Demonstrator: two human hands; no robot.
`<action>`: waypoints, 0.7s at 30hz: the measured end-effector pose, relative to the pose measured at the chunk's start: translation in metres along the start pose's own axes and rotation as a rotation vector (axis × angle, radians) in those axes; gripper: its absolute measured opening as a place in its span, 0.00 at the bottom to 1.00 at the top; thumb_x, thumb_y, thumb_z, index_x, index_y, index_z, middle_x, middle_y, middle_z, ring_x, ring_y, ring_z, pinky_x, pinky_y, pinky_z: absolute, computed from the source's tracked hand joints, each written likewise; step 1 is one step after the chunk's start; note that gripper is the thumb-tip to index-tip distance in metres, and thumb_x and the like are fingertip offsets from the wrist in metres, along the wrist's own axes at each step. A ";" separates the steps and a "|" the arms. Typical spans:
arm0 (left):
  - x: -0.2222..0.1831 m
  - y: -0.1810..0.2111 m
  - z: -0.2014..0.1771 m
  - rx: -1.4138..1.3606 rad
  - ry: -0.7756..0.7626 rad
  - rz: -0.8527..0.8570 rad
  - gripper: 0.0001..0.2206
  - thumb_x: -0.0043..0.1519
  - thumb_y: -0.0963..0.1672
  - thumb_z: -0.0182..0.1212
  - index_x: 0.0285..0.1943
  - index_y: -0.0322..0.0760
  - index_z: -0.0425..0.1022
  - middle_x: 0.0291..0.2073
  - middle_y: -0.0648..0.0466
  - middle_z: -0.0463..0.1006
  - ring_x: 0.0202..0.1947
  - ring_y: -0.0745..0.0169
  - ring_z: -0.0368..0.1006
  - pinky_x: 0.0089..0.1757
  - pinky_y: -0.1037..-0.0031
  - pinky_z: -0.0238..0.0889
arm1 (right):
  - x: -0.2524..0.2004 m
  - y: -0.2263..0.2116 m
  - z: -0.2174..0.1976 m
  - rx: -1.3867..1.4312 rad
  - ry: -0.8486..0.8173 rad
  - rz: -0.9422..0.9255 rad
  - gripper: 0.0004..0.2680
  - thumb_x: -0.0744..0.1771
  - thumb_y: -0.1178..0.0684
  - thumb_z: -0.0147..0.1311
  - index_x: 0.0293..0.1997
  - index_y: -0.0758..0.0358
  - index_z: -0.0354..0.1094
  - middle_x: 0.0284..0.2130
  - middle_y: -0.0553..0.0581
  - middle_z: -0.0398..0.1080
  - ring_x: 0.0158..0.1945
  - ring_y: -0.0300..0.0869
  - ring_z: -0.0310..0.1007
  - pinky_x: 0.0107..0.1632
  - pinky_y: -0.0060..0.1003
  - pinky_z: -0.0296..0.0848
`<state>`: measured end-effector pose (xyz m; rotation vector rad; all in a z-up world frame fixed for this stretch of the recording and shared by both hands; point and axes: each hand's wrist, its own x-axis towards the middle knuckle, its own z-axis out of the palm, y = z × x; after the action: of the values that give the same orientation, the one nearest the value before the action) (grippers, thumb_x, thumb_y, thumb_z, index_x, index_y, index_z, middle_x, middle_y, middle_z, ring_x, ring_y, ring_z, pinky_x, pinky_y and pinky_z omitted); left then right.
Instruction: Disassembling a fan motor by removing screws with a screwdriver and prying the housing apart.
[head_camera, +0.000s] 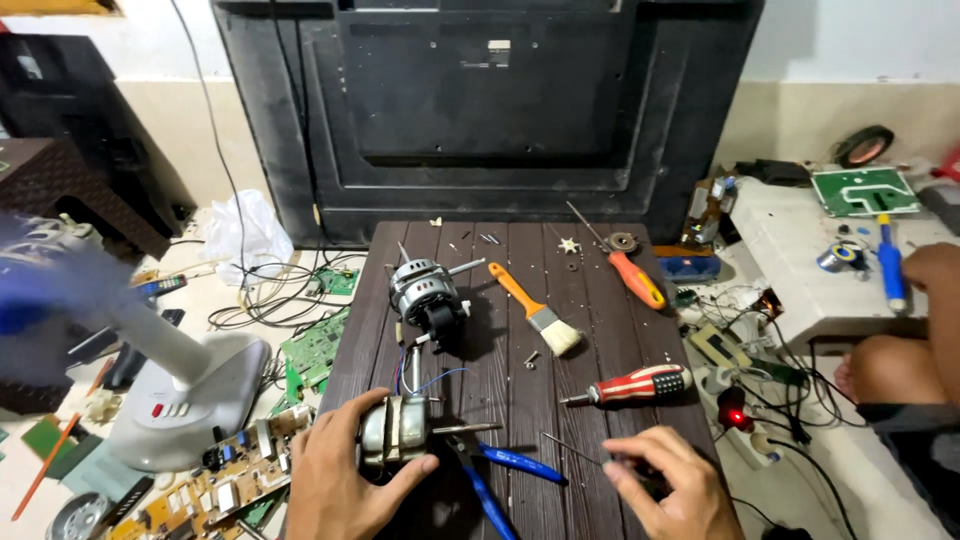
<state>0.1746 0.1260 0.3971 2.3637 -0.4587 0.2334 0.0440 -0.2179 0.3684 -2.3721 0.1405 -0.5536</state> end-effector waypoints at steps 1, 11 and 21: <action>0.000 0.002 0.002 0.038 0.036 0.018 0.39 0.40 0.57 0.79 0.60 0.43 0.74 0.48 0.56 0.84 0.49 0.59 0.77 0.56 0.58 0.55 | 0.001 -0.008 -0.004 0.087 0.060 0.014 0.07 0.58 0.55 0.65 0.36 0.55 0.82 0.28 0.46 0.77 0.26 0.33 0.74 0.31 0.26 0.71; -0.001 0.008 -0.008 -0.173 0.069 0.026 0.36 0.38 0.51 0.75 0.60 0.42 0.75 0.43 0.53 0.86 0.40 0.60 0.81 0.45 0.70 0.73 | 0.084 0.035 -0.035 -0.386 -0.279 -0.115 0.19 0.61 0.49 0.59 0.59 0.44 0.71 0.59 0.44 0.72 0.61 0.38 0.69 0.63 0.41 0.59; -0.001 -0.002 -0.002 -0.300 0.088 0.070 0.37 0.37 0.48 0.75 0.61 0.39 0.74 0.49 0.52 0.83 0.48 0.59 0.80 0.51 0.68 0.71 | 0.053 -0.047 -0.021 0.202 -0.284 -0.070 0.15 0.62 0.50 0.58 0.53 0.53 0.77 0.39 0.50 0.86 0.36 0.36 0.86 0.42 0.35 0.84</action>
<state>0.1745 0.1290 0.3973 2.0388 -0.4983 0.2796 0.0803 -0.2082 0.4318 -2.2351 -0.1210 -0.2448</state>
